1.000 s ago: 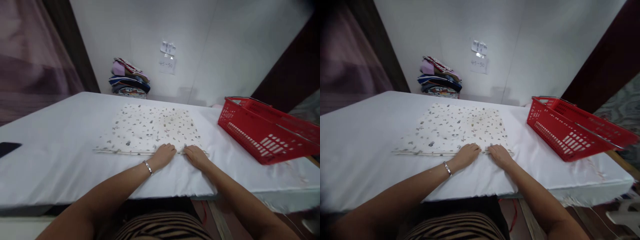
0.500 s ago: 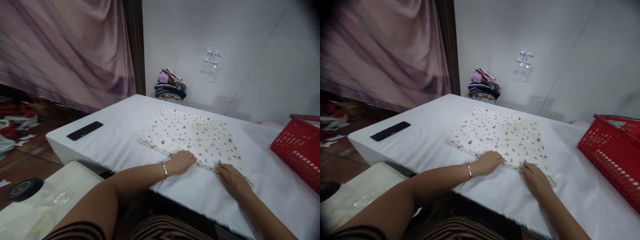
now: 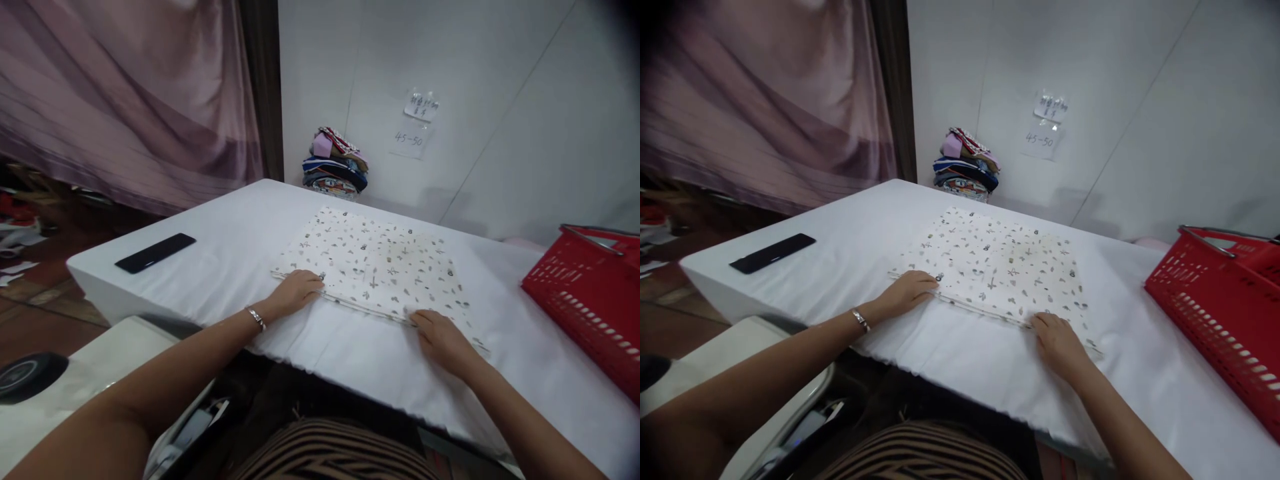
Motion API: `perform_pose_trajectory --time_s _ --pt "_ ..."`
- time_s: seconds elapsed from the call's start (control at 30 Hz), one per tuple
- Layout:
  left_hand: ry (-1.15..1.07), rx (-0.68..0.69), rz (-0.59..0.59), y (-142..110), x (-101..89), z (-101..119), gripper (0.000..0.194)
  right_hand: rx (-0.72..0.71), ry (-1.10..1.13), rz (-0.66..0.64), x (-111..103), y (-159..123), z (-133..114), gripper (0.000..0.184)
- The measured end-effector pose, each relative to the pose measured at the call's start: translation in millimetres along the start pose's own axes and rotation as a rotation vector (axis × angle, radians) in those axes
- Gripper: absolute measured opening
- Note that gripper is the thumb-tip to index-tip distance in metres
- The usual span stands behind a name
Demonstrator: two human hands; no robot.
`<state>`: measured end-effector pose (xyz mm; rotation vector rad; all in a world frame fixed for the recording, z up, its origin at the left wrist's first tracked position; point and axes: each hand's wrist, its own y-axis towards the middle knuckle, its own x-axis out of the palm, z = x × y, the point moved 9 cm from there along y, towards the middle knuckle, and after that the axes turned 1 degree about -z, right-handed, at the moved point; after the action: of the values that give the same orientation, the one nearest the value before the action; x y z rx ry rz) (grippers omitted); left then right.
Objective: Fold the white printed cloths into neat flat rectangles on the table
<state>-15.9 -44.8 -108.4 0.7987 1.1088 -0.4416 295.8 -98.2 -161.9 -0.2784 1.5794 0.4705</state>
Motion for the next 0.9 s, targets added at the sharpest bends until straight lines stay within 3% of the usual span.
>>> perform_pose_trajectory --time_s 0.13,0.37,0.73,0.9 --pt "-0.013 0.027 -0.013 14 7.1 16 0.020 -0.079 0.170 0.022 -2 37 -42 0.035" --pt "0.056 0.032 -0.036 27 20.9 17 0.020 -0.087 0.239 0.087 -24 90 -100 0.020" --pt "0.035 0.046 -0.022 28 16.6 24 0.021 -0.043 0.286 0.084 -31 99 -116 0.022" --pt "0.162 -0.003 -0.043 29 20.7 22 0.018 -0.047 0.237 0.106 -30 100 -117 0.022"
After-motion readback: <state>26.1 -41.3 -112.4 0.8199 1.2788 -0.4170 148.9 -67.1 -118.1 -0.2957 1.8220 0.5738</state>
